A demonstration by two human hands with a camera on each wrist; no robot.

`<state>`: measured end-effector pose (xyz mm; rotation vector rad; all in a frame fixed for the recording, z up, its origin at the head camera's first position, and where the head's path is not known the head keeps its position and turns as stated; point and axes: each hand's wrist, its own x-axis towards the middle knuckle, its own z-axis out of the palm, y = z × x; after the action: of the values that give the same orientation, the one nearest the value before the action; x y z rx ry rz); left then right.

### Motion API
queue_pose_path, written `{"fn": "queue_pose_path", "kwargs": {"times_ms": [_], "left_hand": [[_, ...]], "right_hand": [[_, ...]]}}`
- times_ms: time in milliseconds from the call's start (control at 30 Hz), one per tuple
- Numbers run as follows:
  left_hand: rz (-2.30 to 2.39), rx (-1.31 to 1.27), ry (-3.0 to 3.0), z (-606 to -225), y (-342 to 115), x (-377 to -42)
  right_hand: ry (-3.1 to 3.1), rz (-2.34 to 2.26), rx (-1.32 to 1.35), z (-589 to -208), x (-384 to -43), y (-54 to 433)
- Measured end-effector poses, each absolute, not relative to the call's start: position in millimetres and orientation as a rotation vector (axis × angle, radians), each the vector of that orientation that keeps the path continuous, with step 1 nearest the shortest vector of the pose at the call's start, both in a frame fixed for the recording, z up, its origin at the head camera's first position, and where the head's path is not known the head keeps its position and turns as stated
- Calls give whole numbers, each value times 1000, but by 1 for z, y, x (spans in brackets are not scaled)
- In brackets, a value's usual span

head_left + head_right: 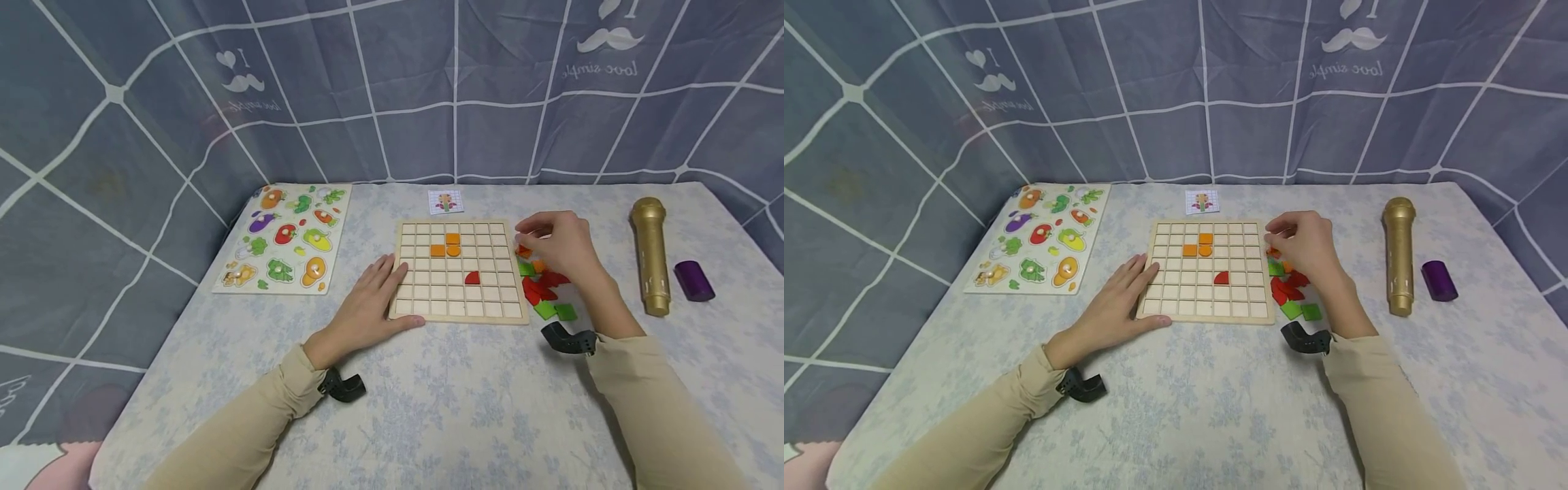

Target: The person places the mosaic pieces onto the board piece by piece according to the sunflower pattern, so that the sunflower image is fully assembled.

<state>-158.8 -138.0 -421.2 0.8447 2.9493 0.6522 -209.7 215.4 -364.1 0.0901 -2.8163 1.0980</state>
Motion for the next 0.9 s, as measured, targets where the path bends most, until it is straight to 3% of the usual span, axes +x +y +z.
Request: {"fn": "queue_pose_path", "kwargs": {"times_ms": [300,900], "left_hand": [[662,844,2957,-421,-139,-159],[670,854,2949,-421,-138,-160]], "right_hand": [[-2977,1034,38,-366,-214,244],[-2792,1014,-60,-392,-216,231]]}}
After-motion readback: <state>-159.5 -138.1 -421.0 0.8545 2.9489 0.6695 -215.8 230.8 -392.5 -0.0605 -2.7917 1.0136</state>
